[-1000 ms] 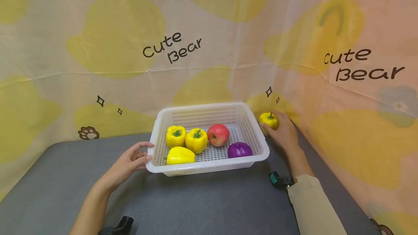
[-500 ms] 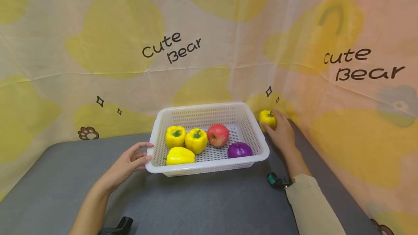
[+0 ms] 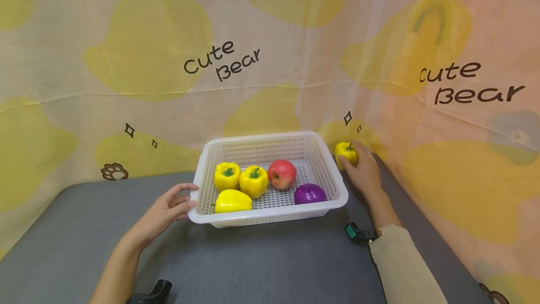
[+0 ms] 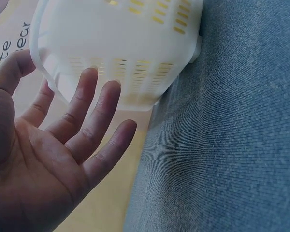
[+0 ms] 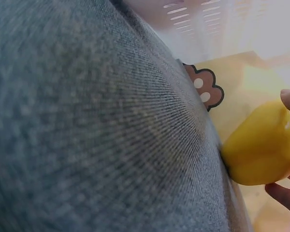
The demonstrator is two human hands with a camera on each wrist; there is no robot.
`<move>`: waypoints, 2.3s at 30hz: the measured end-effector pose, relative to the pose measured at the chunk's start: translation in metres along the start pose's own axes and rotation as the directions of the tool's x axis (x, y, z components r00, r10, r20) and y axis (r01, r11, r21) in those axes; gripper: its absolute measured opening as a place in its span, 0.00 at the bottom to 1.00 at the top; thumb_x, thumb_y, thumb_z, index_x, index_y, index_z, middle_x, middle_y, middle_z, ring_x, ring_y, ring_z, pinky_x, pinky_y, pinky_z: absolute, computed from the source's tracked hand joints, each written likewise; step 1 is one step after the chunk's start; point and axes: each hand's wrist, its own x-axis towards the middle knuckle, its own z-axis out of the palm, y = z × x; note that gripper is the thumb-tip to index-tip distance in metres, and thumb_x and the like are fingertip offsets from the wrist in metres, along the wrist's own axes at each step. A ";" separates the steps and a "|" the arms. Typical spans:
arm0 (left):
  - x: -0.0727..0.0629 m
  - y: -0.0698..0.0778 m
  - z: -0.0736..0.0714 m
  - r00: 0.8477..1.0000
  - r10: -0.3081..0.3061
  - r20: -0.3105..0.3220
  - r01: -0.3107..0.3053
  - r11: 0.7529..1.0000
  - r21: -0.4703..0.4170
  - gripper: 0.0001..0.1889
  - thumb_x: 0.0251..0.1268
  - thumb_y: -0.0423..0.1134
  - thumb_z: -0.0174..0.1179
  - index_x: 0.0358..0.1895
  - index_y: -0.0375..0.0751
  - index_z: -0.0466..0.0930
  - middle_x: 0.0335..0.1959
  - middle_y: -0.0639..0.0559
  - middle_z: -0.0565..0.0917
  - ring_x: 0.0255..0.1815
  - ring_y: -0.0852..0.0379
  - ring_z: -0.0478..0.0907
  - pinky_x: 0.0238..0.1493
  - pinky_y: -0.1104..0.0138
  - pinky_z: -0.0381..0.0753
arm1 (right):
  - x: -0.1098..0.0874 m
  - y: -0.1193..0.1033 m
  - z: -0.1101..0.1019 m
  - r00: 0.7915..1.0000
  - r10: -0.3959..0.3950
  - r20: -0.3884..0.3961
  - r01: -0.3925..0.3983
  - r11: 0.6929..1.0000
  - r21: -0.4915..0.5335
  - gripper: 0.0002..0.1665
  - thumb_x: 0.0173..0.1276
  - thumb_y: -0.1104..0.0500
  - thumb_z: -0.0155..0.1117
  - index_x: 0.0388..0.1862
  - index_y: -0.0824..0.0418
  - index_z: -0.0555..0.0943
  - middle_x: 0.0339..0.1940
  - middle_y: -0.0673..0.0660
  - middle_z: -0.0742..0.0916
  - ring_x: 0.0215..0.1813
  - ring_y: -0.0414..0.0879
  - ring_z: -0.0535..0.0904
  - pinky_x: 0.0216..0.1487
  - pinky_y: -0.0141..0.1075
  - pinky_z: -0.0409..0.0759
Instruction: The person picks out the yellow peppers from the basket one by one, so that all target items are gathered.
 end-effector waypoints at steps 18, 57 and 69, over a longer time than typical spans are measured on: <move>-0.001 0.001 0.001 1.000 0.000 -0.002 0.000 1.000 0.010 0.28 0.73 0.44 0.60 0.69 0.38 0.63 0.58 0.34 0.83 0.49 0.55 0.84 0.56 0.58 0.84 | 0.010 -0.035 -0.036 0.999 0.024 -0.024 -0.023 0.998 0.060 0.38 0.73 0.47 0.62 0.75 0.63 0.67 0.73 0.72 0.72 0.73 0.72 0.65 0.70 0.70 0.61; -0.002 0.000 0.000 1.000 0.009 -0.009 -0.009 1.000 0.028 0.27 0.73 0.44 0.60 0.69 0.38 0.64 0.56 0.35 0.84 0.47 0.55 0.84 0.55 0.58 0.84 | -0.033 -0.230 -0.073 0.907 -0.421 -0.011 0.404 0.863 0.304 0.37 0.63 0.58 0.73 0.72 0.51 0.74 0.72 0.53 0.78 0.74 0.51 0.71 0.72 0.60 0.69; -0.001 -0.003 0.004 1.000 0.018 -0.003 -0.018 1.000 0.019 0.26 0.73 0.43 0.60 0.68 0.38 0.64 0.55 0.34 0.83 0.48 0.54 0.83 0.55 0.58 0.84 | -0.042 -0.267 -0.040 0.887 -0.460 0.034 0.392 0.791 0.469 0.36 0.65 0.56 0.72 0.71 0.52 0.74 0.71 0.51 0.79 0.73 0.45 0.72 0.72 0.52 0.72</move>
